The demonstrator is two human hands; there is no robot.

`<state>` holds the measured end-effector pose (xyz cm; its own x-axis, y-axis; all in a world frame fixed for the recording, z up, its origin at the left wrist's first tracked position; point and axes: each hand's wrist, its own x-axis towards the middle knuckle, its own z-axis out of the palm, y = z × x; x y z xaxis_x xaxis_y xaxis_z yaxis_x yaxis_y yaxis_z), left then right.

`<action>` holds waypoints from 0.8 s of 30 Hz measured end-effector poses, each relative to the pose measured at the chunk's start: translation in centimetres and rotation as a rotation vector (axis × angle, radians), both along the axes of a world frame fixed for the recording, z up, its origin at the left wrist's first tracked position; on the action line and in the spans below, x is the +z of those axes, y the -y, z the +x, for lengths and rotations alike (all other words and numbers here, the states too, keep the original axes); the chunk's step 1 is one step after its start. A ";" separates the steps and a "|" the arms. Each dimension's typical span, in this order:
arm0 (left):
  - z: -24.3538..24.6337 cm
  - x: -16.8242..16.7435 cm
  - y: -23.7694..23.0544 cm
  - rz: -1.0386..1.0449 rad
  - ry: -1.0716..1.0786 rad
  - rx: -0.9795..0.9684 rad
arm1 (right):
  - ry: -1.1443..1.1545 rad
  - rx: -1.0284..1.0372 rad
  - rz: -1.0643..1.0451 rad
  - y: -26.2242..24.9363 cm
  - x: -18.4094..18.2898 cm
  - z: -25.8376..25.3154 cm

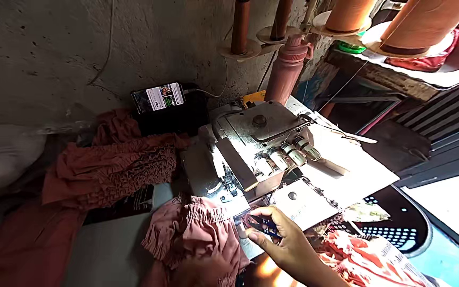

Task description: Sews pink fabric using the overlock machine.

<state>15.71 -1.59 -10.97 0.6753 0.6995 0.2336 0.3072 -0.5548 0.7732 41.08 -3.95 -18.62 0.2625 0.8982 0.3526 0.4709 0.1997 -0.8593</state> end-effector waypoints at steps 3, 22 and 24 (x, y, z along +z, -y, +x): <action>2.8 -0.8 -5.9 0.465 -0.195 0.353 | -0.041 -0.020 0.077 -0.7 1.0 -0.9; 7.4 -2.2 -5.0 0.264 -0.118 0.216 | -0.567 0.179 -0.114 -0.6 3.3 0.0; 7.1 -2.2 -4.2 0.161 0.004 0.167 | -0.271 0.144 -0.029 -0.5 3.2 0.1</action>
<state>22.77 2.57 -13.21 0.5519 0.7550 0.3541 0.4023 -0.6130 0.6800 41.22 -3.41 -15.47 0.2130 0.9416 0.2610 0.1923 0.2215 -0.9560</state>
